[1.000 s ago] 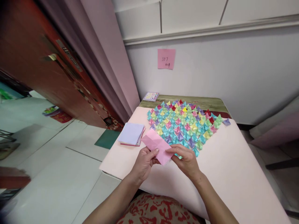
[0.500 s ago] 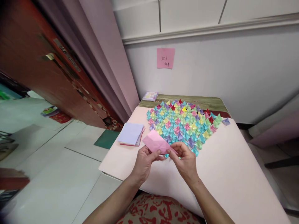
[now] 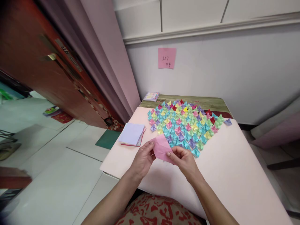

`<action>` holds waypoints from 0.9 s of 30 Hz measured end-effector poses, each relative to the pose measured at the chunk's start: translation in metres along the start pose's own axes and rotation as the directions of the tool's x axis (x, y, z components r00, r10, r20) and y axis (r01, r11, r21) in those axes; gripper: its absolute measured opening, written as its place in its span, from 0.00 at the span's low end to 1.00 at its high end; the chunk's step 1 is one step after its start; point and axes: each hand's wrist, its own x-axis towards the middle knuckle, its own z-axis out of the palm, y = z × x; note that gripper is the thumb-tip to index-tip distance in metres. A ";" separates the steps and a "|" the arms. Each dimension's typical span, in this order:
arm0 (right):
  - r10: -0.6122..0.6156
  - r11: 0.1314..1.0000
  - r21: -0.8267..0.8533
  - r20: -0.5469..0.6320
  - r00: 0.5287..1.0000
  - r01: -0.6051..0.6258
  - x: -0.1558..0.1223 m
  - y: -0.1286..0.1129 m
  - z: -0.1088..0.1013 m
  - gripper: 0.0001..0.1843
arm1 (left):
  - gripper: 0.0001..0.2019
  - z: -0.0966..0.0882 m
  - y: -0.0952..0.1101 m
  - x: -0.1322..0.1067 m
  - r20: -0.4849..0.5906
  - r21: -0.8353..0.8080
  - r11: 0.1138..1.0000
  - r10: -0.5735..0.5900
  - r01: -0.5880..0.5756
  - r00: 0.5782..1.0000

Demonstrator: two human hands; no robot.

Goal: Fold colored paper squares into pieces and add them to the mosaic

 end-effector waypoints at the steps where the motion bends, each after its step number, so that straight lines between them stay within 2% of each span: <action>1: -0.007 1.000 -0.001 0.009 1.000 0.007 0.000 -0.001 0.000 0.21 | 0.14 0.000 0.000 0.001 0.012 -0.072 0.996 -0.042 0.043 0.999; 4: -0.039 0.999 -0.011 0.026 0.999 0.039 -0.001 -0.001 0.001 0.19 | 0.14 0.004 -0.004 0.003 0.071 -0.155 0.975 -0.150 0.159 0.986; 6: -0.075 0.996 -0.051 0.019 0.997 0.076 -0.001 0.000 0.001 0.18 | 0.15 0.008 -0.010 0.002 0.068 -0.133 0.976 -0.164 0.172 0.984; 9: -0.149 0.973 -0.182 -0.027 0.988 0.142 -0.001 0.003 0.000 0.17 | 0.15 0.012 -0.019 0.001 -0.031 -0.063 0.995 -0.073 0.071 0.997; 11: -0.179 0.953 -0.259 -0.072 0.981 0.155 -0.001 0.004 0.000 0.17 | 0.16 0.012 -0.021 -0.001 -0.059 0.011 1.000 -0.006 0.006 0.998; 14: -0.204 0.941 -0.298 -0.130 0.970 0.158 -0.003 0.002 -0.001 0.18 | 0.21 0.011 -0.018 -0.006 0.012 0.134 0.990 0.046 -0.047 0.999; 16: -0.245 0.918 -0.354 -0.156 0.957 0.177 -0.004 -0.001 0.001 0.17 | 0.20 0.009 -0.014 -0.010 0.066 0.201 0.977 0.057 -0.069 0.996; 19: -0.387 0.812 -0.530 -0.172 0.906 0.246 -0.009 -0.007 0.005 0.16 | 0.15 0.007 -0.011 -0.012 0.096 0.224 0.973 0.029 -0.050 0.995; 21: -0.513 0.711 -0.624 -0.144 0.846 0.324 -0.014 -0.012 0.007 0.16 | 0.13 0.005 -0.011 -0.012 0.102 0.168 0.986 -0.003 -0.014 0.995; 24: -0.656 0.593 -0.666 -0.074 0.751 0.452 -0.022 -0.022 0.010 0.22 | 0.12 0.001 -0.012 -0.009 0.149 0.066 0.998 -0.034 0.024 0.988; 27: -0.705 0.525 -0.680 -0.010 0.709 0.512 -0.028 -0.034 0.012 0.24 | 0.10 -0.001 -0.013 -0.007 0.222 0.033 0.999 -0.040 0.033 0.974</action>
